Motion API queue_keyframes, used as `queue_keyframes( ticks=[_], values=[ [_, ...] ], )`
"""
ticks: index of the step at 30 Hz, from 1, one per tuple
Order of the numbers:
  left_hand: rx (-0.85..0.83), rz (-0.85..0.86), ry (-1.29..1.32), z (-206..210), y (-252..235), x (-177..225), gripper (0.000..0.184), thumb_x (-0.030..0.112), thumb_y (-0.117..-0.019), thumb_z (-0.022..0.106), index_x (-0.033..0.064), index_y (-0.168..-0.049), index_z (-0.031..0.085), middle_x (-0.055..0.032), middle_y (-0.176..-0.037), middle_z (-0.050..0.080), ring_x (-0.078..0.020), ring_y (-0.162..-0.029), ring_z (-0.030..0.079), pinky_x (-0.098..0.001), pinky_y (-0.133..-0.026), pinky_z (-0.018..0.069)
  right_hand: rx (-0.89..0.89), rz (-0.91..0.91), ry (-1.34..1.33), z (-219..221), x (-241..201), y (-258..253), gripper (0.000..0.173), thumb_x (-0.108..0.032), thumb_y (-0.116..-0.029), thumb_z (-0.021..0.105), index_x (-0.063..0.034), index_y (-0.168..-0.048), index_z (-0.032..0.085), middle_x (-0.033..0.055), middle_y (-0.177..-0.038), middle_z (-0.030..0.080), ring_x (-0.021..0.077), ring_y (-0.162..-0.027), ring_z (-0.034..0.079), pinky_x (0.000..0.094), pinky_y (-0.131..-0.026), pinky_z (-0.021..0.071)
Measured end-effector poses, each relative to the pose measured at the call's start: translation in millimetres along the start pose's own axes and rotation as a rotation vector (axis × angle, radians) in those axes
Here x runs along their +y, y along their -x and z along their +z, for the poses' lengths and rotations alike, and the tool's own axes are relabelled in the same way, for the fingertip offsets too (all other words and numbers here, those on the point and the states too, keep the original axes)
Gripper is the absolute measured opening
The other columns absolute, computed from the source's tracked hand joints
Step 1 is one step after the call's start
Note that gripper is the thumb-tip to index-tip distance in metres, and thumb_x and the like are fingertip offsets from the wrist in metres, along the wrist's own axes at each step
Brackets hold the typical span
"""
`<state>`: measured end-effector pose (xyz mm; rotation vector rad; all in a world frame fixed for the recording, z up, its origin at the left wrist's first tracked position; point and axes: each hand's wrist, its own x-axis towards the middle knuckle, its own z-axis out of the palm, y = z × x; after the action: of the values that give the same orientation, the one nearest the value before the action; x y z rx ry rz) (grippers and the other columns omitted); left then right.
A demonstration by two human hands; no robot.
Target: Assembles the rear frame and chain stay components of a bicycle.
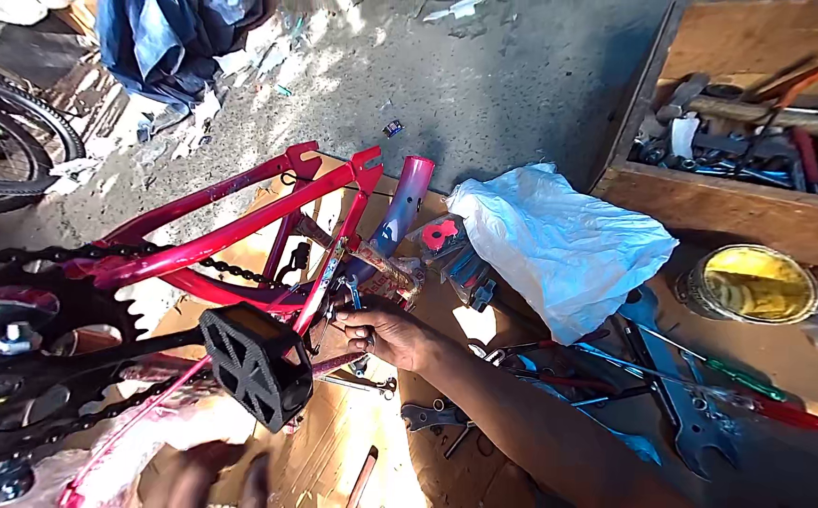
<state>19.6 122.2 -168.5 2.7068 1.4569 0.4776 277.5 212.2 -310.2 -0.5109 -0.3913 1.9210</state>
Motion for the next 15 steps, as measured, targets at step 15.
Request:
queue_keyframes(
  ticks=[15],
  values=[
    [-0.027,-0.807,0.875,103,-73,22,0.022,0.007,-0.1055,0.052,-0.0067,-0.12,0.062,-0.016,-0.093,0.075,-0.0255,-0.079,0.076,-0.0368,-0.072,0.0646,0.28,-0.256,0.974,20,-18,25,0.025,-0.021,-0.1076,0.049,-0.0061,-0.124,0.059,0.0125,-0.101,0.064,0.021,-0.083,0.063,0.0396,-0.07,0.0539]
  ],
)
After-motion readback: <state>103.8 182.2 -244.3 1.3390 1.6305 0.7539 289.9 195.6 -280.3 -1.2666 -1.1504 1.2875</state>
